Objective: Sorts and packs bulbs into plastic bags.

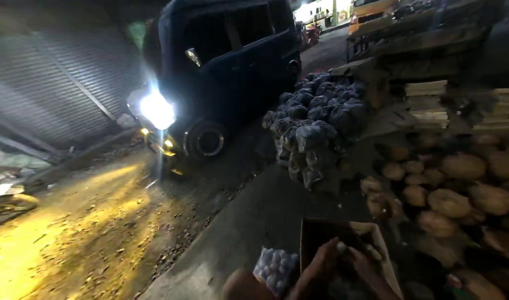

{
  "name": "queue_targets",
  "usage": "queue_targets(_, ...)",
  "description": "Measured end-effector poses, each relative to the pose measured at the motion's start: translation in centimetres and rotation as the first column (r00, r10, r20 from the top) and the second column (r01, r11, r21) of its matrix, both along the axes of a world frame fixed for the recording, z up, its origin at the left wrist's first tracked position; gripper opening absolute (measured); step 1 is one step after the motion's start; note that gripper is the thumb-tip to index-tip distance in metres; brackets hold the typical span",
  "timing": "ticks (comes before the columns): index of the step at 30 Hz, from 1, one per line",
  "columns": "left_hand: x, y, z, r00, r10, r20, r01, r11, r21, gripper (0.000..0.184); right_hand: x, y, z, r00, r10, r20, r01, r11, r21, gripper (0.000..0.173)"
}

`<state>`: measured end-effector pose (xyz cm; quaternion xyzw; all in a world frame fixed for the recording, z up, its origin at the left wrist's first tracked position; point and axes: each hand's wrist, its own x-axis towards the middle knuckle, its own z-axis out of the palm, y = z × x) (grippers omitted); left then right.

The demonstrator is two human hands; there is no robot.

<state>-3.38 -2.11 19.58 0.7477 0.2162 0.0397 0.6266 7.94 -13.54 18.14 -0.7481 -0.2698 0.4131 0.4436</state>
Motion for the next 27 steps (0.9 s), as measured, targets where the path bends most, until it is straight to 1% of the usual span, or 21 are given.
queue_targets(1,0.0,-0.1,-0.1,0.998,0.031,0.056,-0.025,0.994,-0.104,0.041,0.1,0.0,0.5,0.998,0.016,0.064,-0.014,0.999,-0.039,0.035)
queue_targets(2,0.0,-0.3,-0.1,0.997,0.052,0.062,-0.042,0.988,-0.147,0.041,0.2,0.0,0.9,0.993,0.037,0.113,-0.027,0.996,-0.087,0.036)
queue_targets(4,0.0,-0.5,0.2,0.998,0.056,-0.02,-0.058,0.994,-0.09,0.045,0.0,-0.2,1.3,0.985,0.055,0.161,-0.031,0.988,-0.153,0.037)
queue_targets(5,0.1,-0.6,0.3,0.997,0.052,-0.065,-0.055,0.997,-0.047,0.048,-0.1,-0.4,1.3,0.985,0.05,0.167,-0.025,0.988,-0.152,0.038)
queue_targets(7,0.3,-0.6,0.6,0.991,0.05,-0.125,-0.049,0.999,0.008,0.05,-0.3,-0.9,0.7,0.977,0.043,0.207,-0.024,0.995,-0.095,0.037)
queue_targets(9,0.4,-0.3,0.8,0.986,0.075,-0.148,-0.072,0.997,0.028,0.048,-0.5,-1.3,0.6,0.968,0.064,0.243,-0.051,0.997,-0.06,0.036)
queue_targets(10,0.5,-0.1,1.0,0.982,0.085,-0.168,-0.08,0.996,0.041,0.048,-0.6,-1.3,0.7,0.967,0.091,0.239,-0.077,0.995,-0.068,0.037)
queue_targets(12,0.6,0.1,1.4,0.971,0.112,-0.209,-0.097,0.992,0.08,0.05,-1.1,-1.1,2.0,0.96,0.136,0.244,-0.12,0.99,-0.079,0.037)
queue_targets(14,0.7,0.0,1.5,0.966,0.13,-0.222,-0.11,0.989,0.1,0.051,-1.6,-0.9,2.8,0.958,0.13,0.255,-0.114,0.99,-0.077,0.037)
queue_targets(18,0.9,-0.4,0.7,0.964,0.195,-0.179,-0.178,0.978,0.108,0.05,-1.6,-0.6,1.8,0.968,0.058,0.245,-0.064,0.998,0.016,0.033)
queue_targets(20,1.2,-0.6,0.5,0.96,0.213,-0.179,-0.196,0.974,0.109,0.049,-1.4,-0.6,1.6,0.969,0.05,0.241,-0.056,0.998,0.017,0.032)
queue_targets(22,1.5,-0.7,0.4,0.956,0.235,-0.177,-0.22,0.97,0.1,0.048,-1.3,-0.6,2.1,0.97,0.062,0.235,-0.059,0.998,-0.017,0.032)
queue_targets(24,1.6,-0.6,0.2,0.941,0.29,-0.174,-0.278,0.956,0.091,0.047,-1.5,-0.7,2.9,0.97,0.078,0.23,-0.067,0.996,-0.057,0.034)
queue_targets(27,1.0,1.7,-0.7,0.875,0.452,-0.174,-0.431,0.89,0.147,0.048,-1.7,-1.5,4.3,0.969,0.12,0.217,-0.102,0.991,-0.092,0.034)
